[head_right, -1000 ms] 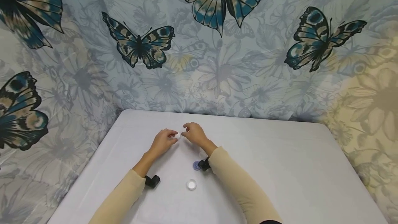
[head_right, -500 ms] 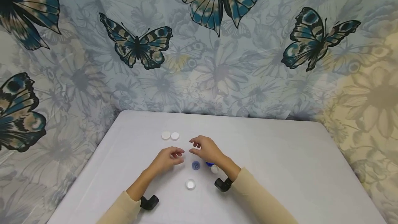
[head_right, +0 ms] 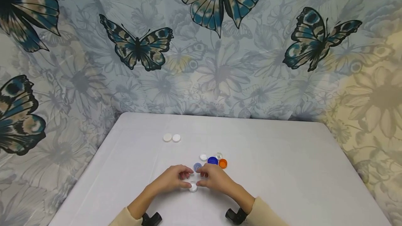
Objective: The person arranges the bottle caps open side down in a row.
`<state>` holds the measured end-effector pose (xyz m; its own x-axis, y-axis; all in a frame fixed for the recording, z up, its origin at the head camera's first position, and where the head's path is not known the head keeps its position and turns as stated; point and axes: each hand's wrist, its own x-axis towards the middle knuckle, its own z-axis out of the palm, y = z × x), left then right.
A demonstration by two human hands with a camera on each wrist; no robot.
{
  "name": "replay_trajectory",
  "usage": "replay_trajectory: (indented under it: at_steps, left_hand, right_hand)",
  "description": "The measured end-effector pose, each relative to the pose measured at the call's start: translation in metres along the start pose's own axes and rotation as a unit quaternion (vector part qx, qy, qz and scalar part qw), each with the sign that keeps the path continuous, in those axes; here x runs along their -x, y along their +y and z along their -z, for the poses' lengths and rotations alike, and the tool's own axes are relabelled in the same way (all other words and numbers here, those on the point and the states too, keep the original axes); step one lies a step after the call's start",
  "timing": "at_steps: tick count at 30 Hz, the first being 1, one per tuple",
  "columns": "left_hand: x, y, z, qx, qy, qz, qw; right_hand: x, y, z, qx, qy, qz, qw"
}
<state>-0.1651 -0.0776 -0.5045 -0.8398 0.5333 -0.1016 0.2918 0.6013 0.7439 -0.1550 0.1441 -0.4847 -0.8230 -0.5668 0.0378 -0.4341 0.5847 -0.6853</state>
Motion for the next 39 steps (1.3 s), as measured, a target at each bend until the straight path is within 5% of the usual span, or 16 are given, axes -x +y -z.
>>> replay_trajectory:
  at_steps: [9, 20, 29, 39]
  left_hand:
    - [0.006, 0.005, -0.008, -0.032, -0.013, 0.004, 0.9994]
    - [0.006, 0.009, -0.016, -0.042, 0.008, 0.005, 0.9991]
    - [0.004, 0.005, -0.018, -0.016, 0.016, 0.001, 0.9997]
    - [-0.007, 0.011, -0.007, 0.035, 0.068, -0.023, 0.9968]
  right_hand:
    - [0.008, 0.005, -0.022, 0.011, 0.004, 0.010, 0.9999]
    - [0.011, -0.002, -0.027, 0.021, 0.023, -0.004, 0.9995]
    - [0.011, 0.001, -0.030, 0.012, 0.041, -0.004, 0.9991]
    - [0.007, 0.003, -0.012, -0.025, 0.106, -0.001, 0.9941]
